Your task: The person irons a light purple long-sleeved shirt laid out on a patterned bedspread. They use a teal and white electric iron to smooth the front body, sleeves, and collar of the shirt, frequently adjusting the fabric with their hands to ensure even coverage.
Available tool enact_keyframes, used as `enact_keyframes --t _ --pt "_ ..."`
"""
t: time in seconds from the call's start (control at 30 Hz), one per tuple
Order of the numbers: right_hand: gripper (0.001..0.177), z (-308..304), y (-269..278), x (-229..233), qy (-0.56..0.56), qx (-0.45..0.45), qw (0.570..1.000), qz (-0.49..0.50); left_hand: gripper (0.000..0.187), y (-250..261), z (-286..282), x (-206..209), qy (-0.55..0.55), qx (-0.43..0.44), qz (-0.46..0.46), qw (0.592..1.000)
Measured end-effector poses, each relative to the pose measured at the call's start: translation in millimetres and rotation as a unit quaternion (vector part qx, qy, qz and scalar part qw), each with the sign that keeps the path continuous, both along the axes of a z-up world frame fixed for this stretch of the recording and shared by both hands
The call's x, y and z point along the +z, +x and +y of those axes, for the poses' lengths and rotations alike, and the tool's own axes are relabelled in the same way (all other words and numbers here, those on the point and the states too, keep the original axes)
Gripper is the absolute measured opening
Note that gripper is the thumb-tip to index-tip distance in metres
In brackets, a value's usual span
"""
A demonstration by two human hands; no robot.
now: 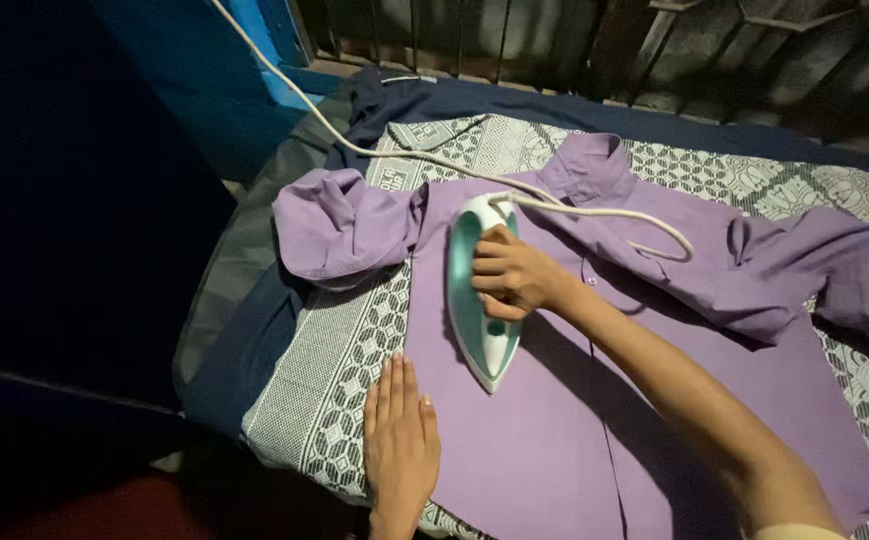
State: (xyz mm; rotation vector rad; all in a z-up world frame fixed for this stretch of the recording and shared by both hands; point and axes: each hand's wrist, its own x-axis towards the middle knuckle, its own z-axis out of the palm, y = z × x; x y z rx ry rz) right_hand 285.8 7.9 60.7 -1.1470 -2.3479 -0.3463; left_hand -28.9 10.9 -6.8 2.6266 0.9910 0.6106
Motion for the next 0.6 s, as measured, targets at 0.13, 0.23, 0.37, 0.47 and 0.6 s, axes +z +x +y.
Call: enact_keyframes --t 0.13,0.23,0.37,0.47,0.6 --pt "0.025 19 -6 -3 -0.019 0.008 1.000 -0.013 0.056 -3 0 -2 -0.032 -0.010 -0.031 0.999" --pt "0.024 19 -9 -4 -0.029 -0.018 0.999 -0.023 0.055 -9 9 -6 -0.062 -0.044 -0.031 0.997" --pt "0.022 2 -14 -3 -0.013 0.007 1.000 -0.011 0.053 -17 20 -21 -0.061 -0.096 -0.052 0.992" --pt "0.023 -29 -25 -2 -0.053 0.004 0.998 -0.015 0.053 -17 29 -32 -0.119 -0.089 -0.036 0.988" --pt "0.022 -79 -44 4 -0.069 0.004 0.997 0.014 0.055 -15 30 -38 -0.100 -0.098 -0.015 0.990"
